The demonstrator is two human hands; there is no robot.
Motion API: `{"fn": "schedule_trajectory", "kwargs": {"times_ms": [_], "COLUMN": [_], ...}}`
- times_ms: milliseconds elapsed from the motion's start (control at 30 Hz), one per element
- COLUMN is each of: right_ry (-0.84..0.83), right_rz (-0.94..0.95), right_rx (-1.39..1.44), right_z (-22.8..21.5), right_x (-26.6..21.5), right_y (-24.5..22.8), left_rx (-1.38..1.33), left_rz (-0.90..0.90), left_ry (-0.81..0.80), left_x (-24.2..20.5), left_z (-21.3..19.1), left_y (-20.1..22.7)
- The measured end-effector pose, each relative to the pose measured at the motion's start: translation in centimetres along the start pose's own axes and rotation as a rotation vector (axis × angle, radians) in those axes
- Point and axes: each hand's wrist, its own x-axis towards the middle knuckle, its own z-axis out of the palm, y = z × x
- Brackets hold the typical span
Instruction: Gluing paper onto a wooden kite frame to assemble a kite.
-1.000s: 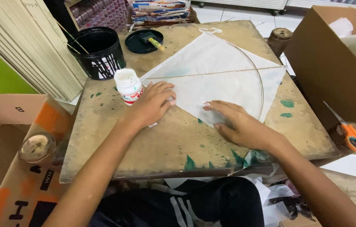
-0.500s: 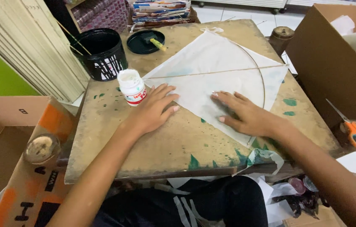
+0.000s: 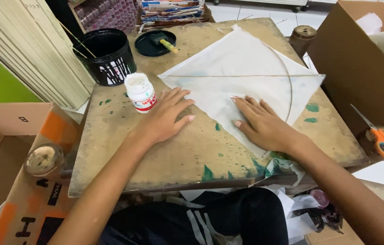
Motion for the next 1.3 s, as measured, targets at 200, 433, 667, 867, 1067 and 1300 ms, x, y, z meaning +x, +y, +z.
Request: {"fn": "schedule_trajectory", "kwargs": {"times_ms": [200,433,667,867,1067,1300], "right_ry": [-0.003,0.055,0.253,0.357,0.314,0.258], "right_rz": [0.121,0.087,-0.121,-0.297,-0.380,-0.479], "right_rx": [-0.080,-0.016,0.163,0.297,0.425,0.507], "right_z": [1.1,-1.1,-4.6,-5.8,-6.4,-6.1], "right_x": [0.6,1.4,3.3,6.2,8.6,12.1], "right_y": [0.1,-2.6,-7.4,-9.8,-12.0,-13.1], "left_rx": [-0.007,0.029,-0.016,-0.144,-0.393,-0.600], "left_rz": [-0.028,0.064,0.068,-0.067,-0.203,-0.367], "left_ry": [-0.017,0.129,0.371,0.517,0.461,0.279], "left_x": [-0.2,-0.8,-1.9,-3.5,-5.0,-4.2], "left_z": [-0.6,-3.2,-6.7,-8.0,-6.4,-4.8], "left_y": [0.5,0.0,-2.7,-6.1,-7.9,-8.6]}}
